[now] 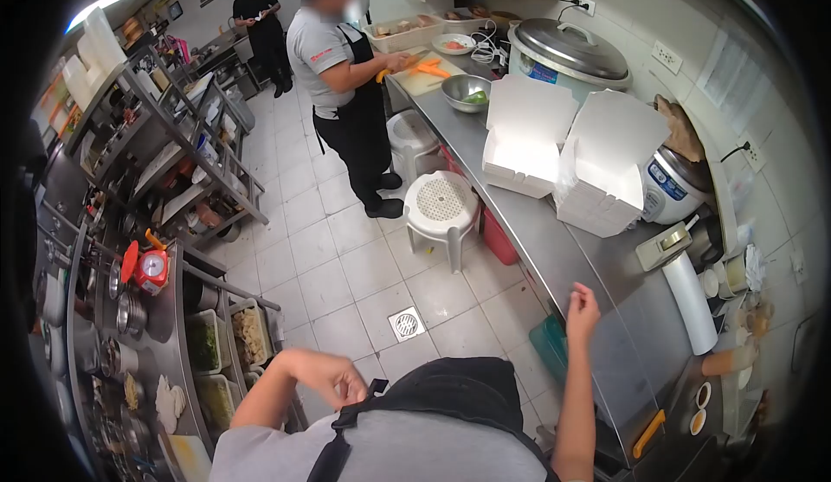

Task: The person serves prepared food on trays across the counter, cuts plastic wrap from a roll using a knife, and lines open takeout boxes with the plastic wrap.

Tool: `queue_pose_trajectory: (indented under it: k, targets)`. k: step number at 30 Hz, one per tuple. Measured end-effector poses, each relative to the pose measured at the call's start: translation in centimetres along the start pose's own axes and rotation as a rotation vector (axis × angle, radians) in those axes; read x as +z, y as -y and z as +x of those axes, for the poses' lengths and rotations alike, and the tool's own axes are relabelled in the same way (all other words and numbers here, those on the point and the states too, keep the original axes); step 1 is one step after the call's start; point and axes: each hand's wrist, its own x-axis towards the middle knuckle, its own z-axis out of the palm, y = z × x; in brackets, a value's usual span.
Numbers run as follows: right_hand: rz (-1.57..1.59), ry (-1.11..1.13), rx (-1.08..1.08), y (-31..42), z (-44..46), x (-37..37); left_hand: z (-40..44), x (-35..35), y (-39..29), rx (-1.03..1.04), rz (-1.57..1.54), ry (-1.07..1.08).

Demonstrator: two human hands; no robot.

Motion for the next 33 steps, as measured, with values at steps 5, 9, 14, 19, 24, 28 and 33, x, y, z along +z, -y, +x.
queue_pose_trajectory:
  k: [5,9,14,19,24,28,33]
  targets:
    - [-0.288,-0.106,-0.070,-5.0,0.7,-1.1,-0.9,1.0,1.9,0.024,-0.061,0.008]
    - [-0.430,-0.151,-0.101,-6.7,1.1,-0.5,-0.5,2.0,0.9,0.121,-0.100,-0.044]
    - [-0.482,-0.231,-0.091,-8.3,1.6,0.7,0.0,2.1,-1.4,-0.119,0.374,-0.142]
    - [-0.446,-0.220,-0.097,-6.9,1.4,0.5,3.7,-0.2,5.1,0.023,0.231,0.065]
    - [-0.424,-0.208,-0.059,-6.4,1.2,0.4,3.1,-2.3,-1.7,0.024,0.065,0.201]
    - [-0.453,-0.227,-0.032,-6.3,1.2,0.5,3.2,-1.8,-4.5,-0.051,0.232,0.117]
    - [-0.444,-0.229,-0.014,-6.5,1.4,0.8,4.0,-1.6,-3.5,-0.184,0.504,0.094]
